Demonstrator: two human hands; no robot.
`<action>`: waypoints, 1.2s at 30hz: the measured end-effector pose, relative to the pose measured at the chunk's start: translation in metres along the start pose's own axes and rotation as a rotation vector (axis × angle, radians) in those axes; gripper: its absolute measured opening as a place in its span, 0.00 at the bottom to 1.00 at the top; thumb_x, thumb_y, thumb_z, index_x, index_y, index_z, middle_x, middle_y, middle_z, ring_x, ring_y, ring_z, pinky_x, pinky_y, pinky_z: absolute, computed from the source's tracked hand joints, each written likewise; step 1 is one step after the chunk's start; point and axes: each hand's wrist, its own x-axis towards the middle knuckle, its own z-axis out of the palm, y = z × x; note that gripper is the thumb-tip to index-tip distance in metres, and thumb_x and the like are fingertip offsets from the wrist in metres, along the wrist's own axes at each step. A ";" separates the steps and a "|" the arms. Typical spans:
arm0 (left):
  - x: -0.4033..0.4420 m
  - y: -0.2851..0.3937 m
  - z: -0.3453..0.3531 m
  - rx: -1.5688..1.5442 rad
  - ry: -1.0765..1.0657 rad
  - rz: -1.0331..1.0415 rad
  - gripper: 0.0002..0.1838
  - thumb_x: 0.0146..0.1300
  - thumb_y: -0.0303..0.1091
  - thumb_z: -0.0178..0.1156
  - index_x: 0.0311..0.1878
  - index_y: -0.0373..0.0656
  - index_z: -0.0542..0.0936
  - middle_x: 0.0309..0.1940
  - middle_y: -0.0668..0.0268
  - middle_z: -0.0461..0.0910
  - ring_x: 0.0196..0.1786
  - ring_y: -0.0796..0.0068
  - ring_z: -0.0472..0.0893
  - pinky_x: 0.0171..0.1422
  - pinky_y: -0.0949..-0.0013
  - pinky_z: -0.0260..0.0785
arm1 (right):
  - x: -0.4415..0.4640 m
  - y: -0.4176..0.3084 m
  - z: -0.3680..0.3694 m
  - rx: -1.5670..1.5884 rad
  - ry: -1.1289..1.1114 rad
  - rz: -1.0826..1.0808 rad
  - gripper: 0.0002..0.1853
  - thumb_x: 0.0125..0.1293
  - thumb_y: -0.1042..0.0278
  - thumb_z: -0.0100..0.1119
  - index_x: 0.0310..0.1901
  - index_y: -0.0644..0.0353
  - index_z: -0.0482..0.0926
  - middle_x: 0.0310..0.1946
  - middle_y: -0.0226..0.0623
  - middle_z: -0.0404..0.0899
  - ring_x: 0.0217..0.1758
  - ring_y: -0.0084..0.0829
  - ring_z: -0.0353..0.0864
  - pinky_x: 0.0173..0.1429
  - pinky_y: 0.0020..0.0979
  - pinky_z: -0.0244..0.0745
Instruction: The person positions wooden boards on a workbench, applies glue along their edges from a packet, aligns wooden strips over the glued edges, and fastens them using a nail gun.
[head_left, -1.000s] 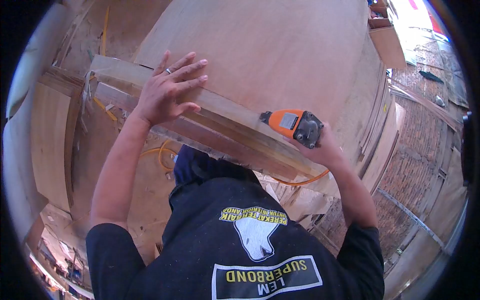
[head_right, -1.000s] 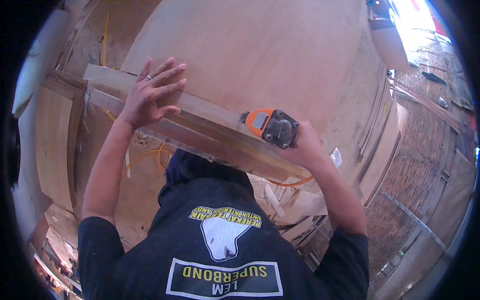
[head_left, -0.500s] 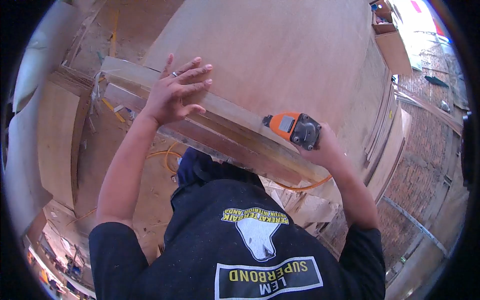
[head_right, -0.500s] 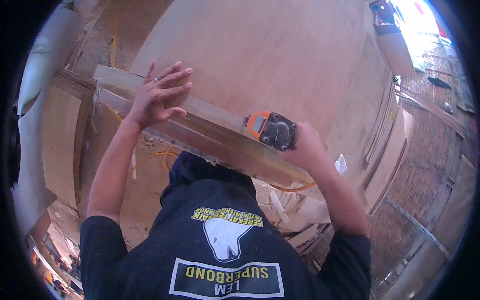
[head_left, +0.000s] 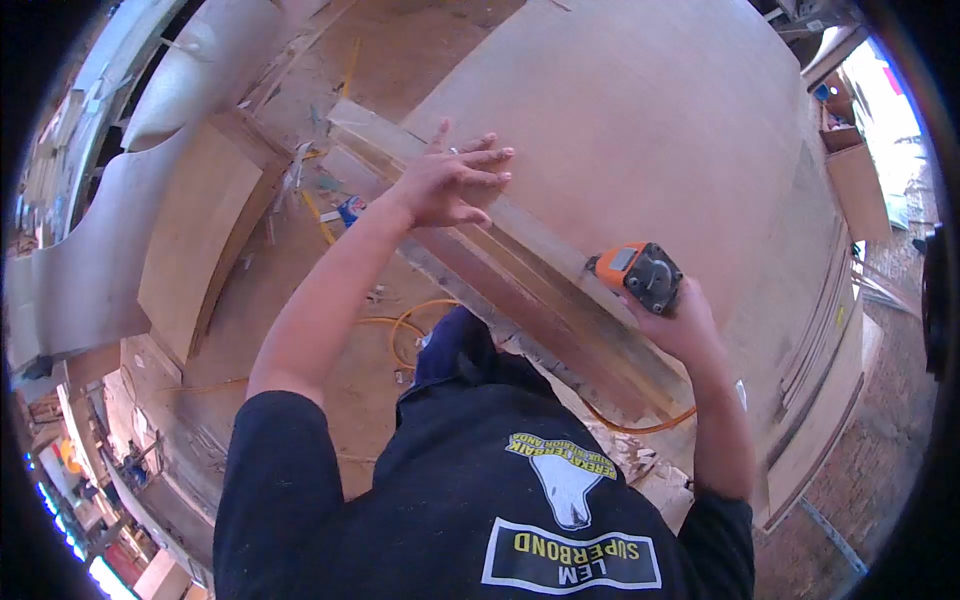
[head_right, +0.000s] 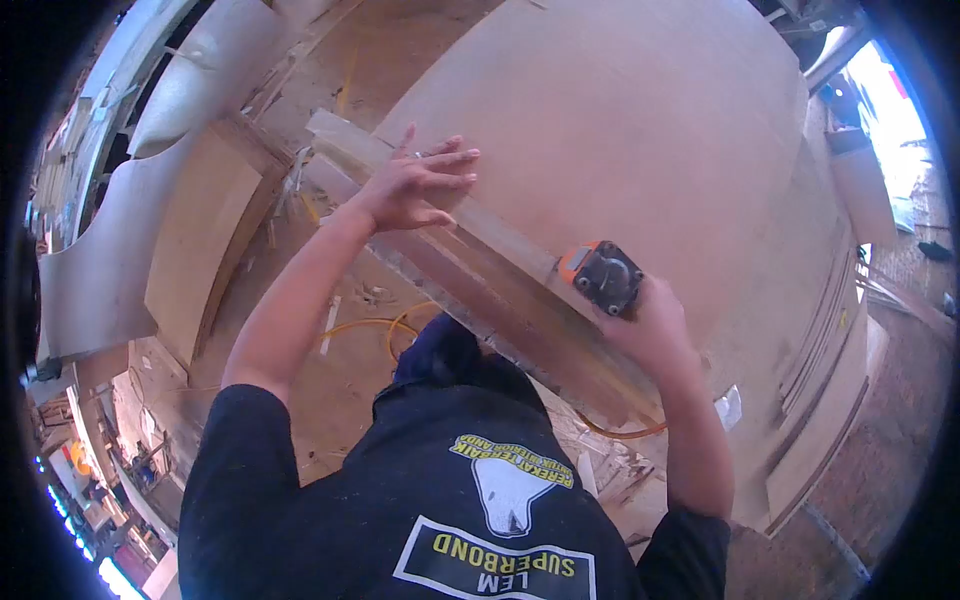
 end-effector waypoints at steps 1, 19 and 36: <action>-0.002 0.002 0.000 0.017 -0.004 -0.006 0.39 0.49 0.51 0.81 0.69 0.69 0.82 0.83 0.80 0.65 0.86 0.69 0.59 0.89 0.30 0.29 | -0.001 0.002 0.001 0.026 -0.008 -0.002 0.18 0.59 0.63 0.76 0.51 0.55 0.89 0.39 0.44 0.90 0.45 0.47 0.91 0.53 0.41 0.82; -0.028 -0.100 -0.046 0.029 0.053 0.124 0.41 0.50 0.44 0.81 0.71 0.53 0.79 0.82 0.71 0.66 0.87 0.63 0.57 0.90 0.35 0.36 | -0.001 -0.048 0.012 0.010 0.072 0.161 0.22 0.64 0.61 0.78 0.58 0.57 0.87 0.44 0.42 0.91 0.47 0.36 0.91 0.56 0.39 0.84; -0.022 -0.101 -0.068 -0.110 0.033 0.215 0.42 0.46 0.36 0.83 0.69 0.55 0.81 0.83 0.64 0.64 0.80 0.56 0.69 0.80 0.50 0.67 | 0.017 -0.087 0.015 0.118 0.036 0.152 0.22 0.63 0.66 0.78 0.57 0.62 0.86 0.40 0.36 0.91 0.40 0.23 0.86 0.50 0.32 0.84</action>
